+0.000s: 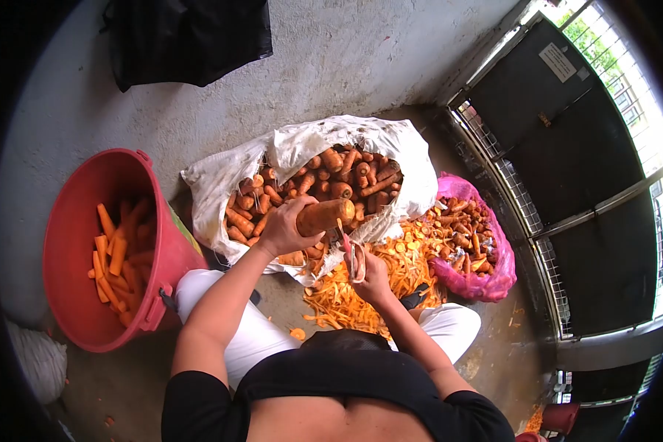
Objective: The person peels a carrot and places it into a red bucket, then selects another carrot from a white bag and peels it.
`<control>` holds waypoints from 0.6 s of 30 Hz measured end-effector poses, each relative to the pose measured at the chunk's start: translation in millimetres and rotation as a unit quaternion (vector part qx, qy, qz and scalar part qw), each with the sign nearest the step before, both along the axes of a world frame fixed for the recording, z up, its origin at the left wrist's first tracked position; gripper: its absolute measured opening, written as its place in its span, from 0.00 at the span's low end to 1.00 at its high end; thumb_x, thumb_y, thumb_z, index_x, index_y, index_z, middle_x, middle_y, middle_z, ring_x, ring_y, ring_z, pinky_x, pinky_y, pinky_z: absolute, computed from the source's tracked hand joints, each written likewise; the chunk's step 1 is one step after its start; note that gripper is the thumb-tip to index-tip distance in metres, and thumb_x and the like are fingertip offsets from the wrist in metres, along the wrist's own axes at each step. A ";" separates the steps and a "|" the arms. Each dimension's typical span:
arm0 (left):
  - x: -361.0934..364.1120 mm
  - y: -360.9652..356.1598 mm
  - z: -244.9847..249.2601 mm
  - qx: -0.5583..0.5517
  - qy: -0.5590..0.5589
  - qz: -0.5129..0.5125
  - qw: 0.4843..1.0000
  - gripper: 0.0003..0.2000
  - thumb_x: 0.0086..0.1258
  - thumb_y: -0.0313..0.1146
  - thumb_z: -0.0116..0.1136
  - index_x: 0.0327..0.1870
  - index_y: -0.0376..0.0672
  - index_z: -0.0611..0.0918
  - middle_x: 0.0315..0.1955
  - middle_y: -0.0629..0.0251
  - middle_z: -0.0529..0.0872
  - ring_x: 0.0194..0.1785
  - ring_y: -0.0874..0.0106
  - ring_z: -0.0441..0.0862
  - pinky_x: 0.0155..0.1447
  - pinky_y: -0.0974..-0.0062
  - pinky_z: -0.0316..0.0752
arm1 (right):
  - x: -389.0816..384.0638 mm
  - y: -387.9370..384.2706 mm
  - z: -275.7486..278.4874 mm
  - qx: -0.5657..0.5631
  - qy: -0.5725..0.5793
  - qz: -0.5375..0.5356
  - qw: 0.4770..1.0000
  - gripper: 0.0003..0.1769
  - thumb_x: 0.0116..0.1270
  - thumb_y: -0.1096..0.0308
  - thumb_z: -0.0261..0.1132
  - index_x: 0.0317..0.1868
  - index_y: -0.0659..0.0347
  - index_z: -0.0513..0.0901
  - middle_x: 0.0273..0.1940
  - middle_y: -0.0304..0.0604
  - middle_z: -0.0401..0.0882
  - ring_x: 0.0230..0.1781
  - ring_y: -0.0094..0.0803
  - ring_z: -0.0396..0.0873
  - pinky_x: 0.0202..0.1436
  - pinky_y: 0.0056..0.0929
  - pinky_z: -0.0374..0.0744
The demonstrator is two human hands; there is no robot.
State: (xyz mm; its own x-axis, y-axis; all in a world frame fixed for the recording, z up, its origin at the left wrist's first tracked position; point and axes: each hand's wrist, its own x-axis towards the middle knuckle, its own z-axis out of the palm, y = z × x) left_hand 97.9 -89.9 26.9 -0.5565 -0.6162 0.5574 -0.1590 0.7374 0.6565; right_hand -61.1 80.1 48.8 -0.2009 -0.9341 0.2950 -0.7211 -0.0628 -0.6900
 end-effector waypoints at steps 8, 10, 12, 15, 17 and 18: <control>-2.4 0.8 1.1 -0.002 -0.002 0.019 1.000 0.29 0.44 0.39 0.72 0.50 0.50 0.74 0.38 0.61 0.85 0.39 0.58 0.85 0.42 0.63 0.81 | -4.5 -3.0 21.3 -0.029 0.093 -0.020 0.995 0.23 0.54 0.75 0.61 0.54 0.59 0.79 0.33 0.51 0.80 0.33 0.45 0.81 0.38 0.34 0.78; -4.1 -0.5 1.4 -0.032 -0.001 0.012 0.999 0.29 0.45 0.40 0.72 0.51 0.48 0.75 0.39 0.60 0.85 0.39 0.57 0.85 0.41 0.63 0.81 | -4.1 -5.0 21.4 -0.059 0.055 -0.029 0.996 0.20 0.57 0.73 0.62 0.52 0.60 0.80 0.28 0.48 0.79 0.28 0.40 0.80 0.35 0.33 0.77; -5.2 -1.7 -1.2 0.023 -0.005 -0.020 1.000 0.29 0.45 0.41 0.72 0.51 0.45 0.77 0.39 0.59 0.85 0.39 0.58 0.85 0.42 0.64 0.80 | -5.3 -6.1 22.5 -0.045 -0.059 -0.045 0.996 0.16 0.63 0.67 0.60 0.50 0.62 0.81 0.24 0.43 0.76 0.23 0.32 0.76 0.30 0.29 0.74; -5.2 -3.0 -4.2 0.200 -0.009 -0.094 0.975 0.30 0.45 0.43 0.73 0.50 0.40 0.78 0.40 0.59 0.85 0.41 0.63 0.85 0.47 0.67 0.78 | -12.2 -8.1 27.1 0.042 -0.337 -0.075 0.938 0.22 0.75 0.52 0.54 0.45 0.65 0.83 0.18 0.32 0.69 0.15 0.19 0.65 0.20 0.22 0.64; -4.0 -2.3 0.9 0.278 -0.002 -0.130 0.952 0.31 0.45 0.44 0.74 0.50 0.37 0.79 0.40 0.59 0.86 0.43 0.67 0.84 0.50 0.69 0.76 | -11.4 -8.8 20.7 0.006 -0.281 -0.082 0.956 0.27 0.76 0.47 0.51 0.43 0.65 0.83 0.17 0.30 0.68 0.15 0.17 0.63 0.19 0.20 0.59; -3.5 -1.5 5.1 0.298 0.000 -0.147 0.943 0.32 0.45 0.45 0.74 0.50 0.36 0.78 0.40 0.59 0.85 0.44 0.68 0.83 0.51 0.70 0.75 | -12.7 -7.8 19.5 0.000 -0.238 -0.081 0.968 0.27 0.76 0.47 0.51 0.44 0.65 0.83 0.17 0.30 0.68 0.15 0.17 0.63 0.19 0.20 0.60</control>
